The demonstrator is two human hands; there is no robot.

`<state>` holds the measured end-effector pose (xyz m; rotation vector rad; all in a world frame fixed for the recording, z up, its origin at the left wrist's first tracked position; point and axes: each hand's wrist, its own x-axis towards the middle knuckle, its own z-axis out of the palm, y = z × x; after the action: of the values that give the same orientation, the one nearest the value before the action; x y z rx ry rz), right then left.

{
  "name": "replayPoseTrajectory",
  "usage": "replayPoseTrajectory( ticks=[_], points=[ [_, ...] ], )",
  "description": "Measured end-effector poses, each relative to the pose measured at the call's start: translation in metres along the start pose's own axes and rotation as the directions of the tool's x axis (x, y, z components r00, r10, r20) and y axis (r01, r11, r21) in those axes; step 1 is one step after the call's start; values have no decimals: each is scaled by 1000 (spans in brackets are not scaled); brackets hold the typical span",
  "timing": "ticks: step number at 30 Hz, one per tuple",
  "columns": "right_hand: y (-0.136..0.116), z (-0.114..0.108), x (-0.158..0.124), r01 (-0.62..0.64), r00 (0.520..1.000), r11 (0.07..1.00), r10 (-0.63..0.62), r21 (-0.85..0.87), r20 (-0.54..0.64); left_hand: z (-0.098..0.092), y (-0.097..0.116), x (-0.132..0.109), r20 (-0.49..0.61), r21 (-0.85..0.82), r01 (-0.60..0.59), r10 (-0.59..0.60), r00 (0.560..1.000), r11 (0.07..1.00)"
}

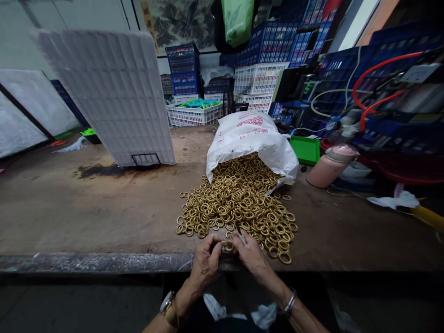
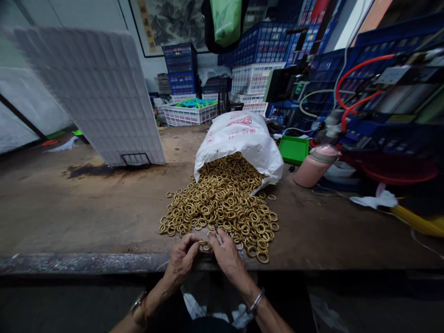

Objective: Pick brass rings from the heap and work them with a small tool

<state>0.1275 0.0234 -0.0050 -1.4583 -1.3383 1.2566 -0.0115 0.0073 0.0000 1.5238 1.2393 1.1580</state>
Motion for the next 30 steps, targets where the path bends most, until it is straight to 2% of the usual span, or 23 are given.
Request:
replayPoseTrajectory(
  ticks=[3, 7, 9, 12, 15, 17, 20, 24, 27, 30],
  points=[
    [0, 0, 1, 155, 987, 965, -159, -213, -2, 0, 0, 0, -4, -16, 25, -25, 1000, 1000],
    [-4, -2, -2, 143, 982, 936, -176, -321, -75, 1, 0, -2, -39, -155, 136, -143, 989, 979],
    [-9, -1, -4, 157, 977, 942, -191, -296, -90, 1, 3, -3, -42, -200, 175, -186, 982, 964],
    [-16, 1, -8, 184, 981, 962, -191, -204, -18, 1, 10, -5, -39, -201, 163, -174, 984, 966],
    [-22, 5, -9, 141, 989, 981, -135, -133, 56, 1, 14, -7, -18, -218, 124, -131, 991, 968],
    [-22, 7, -9, 110, 993, 986, -102, -126, 65, 2, 14, -7, 9, -248, 139, -141, 990, 959],
    [-19, 8, -8, 84, 996, 988, -79, -131, 47, 1, 11, -7, 66, -299, 251, -243, 968, 921],
    [-13, 9, -7, 81, 996, 991, -78, -107, 34, -1, 7, -8, 209, -369, 398, -342, 916, 840],
    [-13, 9, -7, 84, 996, 993, -80, -78, 46, -2, 8, -10, 257, -403, 444, -366, 894, 801],
    [-15, 9, -7, 83, 995, 995, -80, -62, 51, -2, 9, -11, 259, -429, 456, -378, 889, 779]
  ],
)
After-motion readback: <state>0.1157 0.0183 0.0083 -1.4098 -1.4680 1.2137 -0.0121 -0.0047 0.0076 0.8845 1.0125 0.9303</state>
